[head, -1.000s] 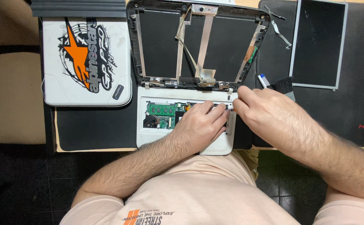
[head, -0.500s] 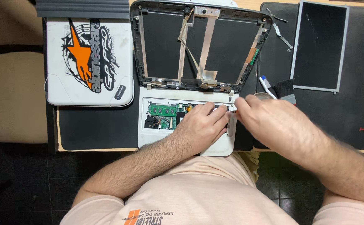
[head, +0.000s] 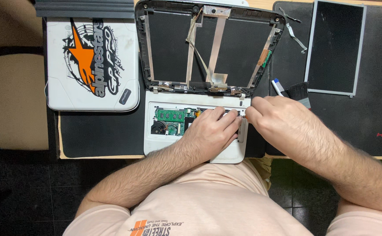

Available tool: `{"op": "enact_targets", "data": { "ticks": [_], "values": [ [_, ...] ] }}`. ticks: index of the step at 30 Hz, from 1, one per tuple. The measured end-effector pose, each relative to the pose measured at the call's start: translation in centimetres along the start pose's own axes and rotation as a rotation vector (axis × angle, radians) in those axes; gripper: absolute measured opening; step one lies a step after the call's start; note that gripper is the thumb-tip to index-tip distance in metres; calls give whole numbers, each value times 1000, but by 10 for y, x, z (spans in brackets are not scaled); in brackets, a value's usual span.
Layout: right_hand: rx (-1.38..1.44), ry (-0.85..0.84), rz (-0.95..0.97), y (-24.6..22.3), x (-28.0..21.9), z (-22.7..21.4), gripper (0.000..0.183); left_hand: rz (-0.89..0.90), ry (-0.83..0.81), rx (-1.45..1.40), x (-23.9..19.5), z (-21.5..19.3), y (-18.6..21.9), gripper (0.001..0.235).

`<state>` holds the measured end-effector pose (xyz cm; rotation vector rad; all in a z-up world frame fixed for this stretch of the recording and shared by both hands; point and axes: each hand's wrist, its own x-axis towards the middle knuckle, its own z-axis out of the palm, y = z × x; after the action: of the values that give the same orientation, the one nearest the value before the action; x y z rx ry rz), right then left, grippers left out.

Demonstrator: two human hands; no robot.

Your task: The person uses a screwdriver to remove screws from the internal components of a disassembled laptop. They then place a metal cover plate over the hard drive and secure it with screws. Finally, they pick up a black plastic casing part.

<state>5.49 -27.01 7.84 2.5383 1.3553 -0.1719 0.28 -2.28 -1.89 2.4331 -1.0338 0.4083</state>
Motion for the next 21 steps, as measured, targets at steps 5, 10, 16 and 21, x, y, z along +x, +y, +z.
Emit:
{"op": "enact_targets", "data": {
  "ticks": [5, 10, 16, 21],
  "values": [
    [54, -61, 105, -3, -1, -12, 15, 5, 40, -18, 1, -1, 1, 31],
    [6, -43, 4, -1, 0, -2, 21, 0, 18, -17, 0, 1, 0, 37],
    [147, 16, 147, -1, 1, -15, 19, 1, 50, -34, 0, -1, 0, 21],
    [7, -90, 75, -2, -2, 0, 27, 18, 27, -3, 0, 1, -2, 34]
  ]
}}
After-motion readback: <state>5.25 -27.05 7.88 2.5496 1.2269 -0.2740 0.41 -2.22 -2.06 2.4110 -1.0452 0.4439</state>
